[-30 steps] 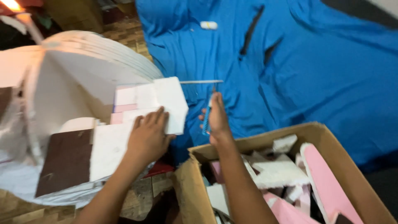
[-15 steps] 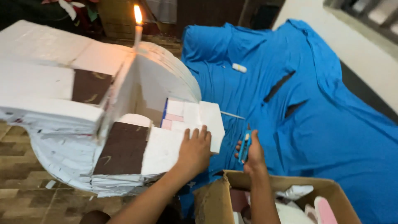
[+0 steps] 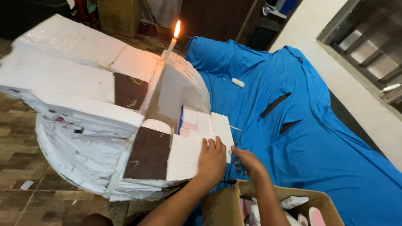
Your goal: Cutting styrofoam pieces with a utility knife and assembling them onto a larger structure using an applicator tool.
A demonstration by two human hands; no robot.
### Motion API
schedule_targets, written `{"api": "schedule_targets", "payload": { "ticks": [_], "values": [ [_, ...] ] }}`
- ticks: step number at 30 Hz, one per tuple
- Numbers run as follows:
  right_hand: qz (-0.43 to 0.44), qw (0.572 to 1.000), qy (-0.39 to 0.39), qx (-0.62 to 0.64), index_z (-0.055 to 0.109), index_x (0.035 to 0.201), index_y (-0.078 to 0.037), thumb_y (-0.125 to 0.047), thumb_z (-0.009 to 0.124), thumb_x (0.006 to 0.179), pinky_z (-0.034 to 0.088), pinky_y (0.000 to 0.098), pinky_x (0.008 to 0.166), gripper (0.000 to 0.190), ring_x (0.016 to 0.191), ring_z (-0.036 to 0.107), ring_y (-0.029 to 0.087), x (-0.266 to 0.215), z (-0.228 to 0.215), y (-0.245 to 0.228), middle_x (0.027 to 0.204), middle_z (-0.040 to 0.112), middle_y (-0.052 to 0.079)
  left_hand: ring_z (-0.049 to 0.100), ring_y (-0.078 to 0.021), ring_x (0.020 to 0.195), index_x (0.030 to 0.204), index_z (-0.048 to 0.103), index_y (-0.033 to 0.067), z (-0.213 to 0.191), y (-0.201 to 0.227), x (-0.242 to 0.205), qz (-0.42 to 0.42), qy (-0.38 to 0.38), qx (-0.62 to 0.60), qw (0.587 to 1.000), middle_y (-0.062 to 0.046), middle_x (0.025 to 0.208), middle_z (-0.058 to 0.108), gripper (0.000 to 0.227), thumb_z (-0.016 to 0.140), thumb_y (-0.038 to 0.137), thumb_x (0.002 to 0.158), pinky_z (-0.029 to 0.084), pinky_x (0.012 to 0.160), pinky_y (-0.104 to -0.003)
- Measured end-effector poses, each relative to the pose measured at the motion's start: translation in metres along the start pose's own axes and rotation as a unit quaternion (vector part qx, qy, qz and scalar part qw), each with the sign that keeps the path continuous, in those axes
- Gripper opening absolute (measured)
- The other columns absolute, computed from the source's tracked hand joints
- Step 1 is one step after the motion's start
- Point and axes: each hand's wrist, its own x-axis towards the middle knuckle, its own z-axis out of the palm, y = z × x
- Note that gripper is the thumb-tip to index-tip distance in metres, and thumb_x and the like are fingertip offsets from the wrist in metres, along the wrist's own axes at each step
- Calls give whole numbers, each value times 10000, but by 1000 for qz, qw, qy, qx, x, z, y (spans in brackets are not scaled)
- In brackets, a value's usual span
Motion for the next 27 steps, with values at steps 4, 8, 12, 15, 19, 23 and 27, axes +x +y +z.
{"api": "schedule_targets", "payload": {
  "ticks": [4, 8, 12, 15, 19, 23, 27],
  "values": [
    [-6, 999, 18, 48, 686, 995, -44, -385, 802, 891, 445, 248, 401, 375, 560, 585, 197, -10, 17, -15, 714, 574, 88, 399, -444, 1403, 1472, 476, -21, 0, -7, -2, 2, 15, -10, 1000, -254, 1573, 422, 512, 552, 203, 1018, 175, 1166, -623],
    [-29, 995, 55, 79, 663, 939, -37, -341, 829, 888, 354, 246, 293, 350, 439, 572, 239, 9, 7, -2, 633, 572, 130, 408, -467, 1397, 1450, 489, -40, 0, -11, -4, 21, 31, -34, 999, -288, 1549, 437, 479, 541, 125, 1004, 178, 1151, -635],
    [-116, 974, 140, 136, 663, 1019, -12, -280, 779, 926, 379, 277, 328, 306, 479, 564, 240, -2, -11, -3, 715, 538, 128, 288, -515, 1491, 1416, 527, -71, -7, -8, -23, 65, 172, -164, 969, -341, 1533, 431, 647, 750, 219, 881, 168, 1204, -654],
    [-159, 974, 127, 98, 699, 1025, -31, -241, 662, 991, 274, 245, 403, 216, 553, 505, 148, -85, -21, -39, 799, 598, 70, 396, -437, 1417, 1352, 554, -12, -1, 4, -58, 115, 312, -299, 895, -271, 1470, 476, 619, 716, 315, 852, 270, 1151, -568],
    [-183, 969, 80, 144, 669, 1182, 61, -194, 608, 1021, 452, 289, 657, 307, 793, 540, 157, -195, -13, -44, 975, 628, 120, 650, -343, 1088, 1303, 566, 10, -31, -7, -147, 92, 206, -523, 822, -160, 1228, 626, 513, 701, 242, 866, 509, 914, -428],
    [-178, 944, 262, 89, 619, 1275, 75, -180, 644, 980, 433, 313, 737, 391, 927, 580, 221, -246, -44, 3, 1148, 661, 174, 694, -228, 864, 1089, 690, 117, 6, -28, -177, 59, 150, -513, 843, -45, 1045, 717, 311, 732, 311, 849, 549, 772, -331],
    [-217, 917, 206, 264, 598, 1217, 13, -149, 583, 1052, 469, 274, 809, 232, 938, 591, 157, -268, -68, 59, 1100, 645, 126, 681, -187, 744, 1052, 769, 136, 24, -59, -207, 52, 104, -481, 869, -27, 916, 751, 246, 718, 284, 862, 558, 702, -295]
  ]
}}
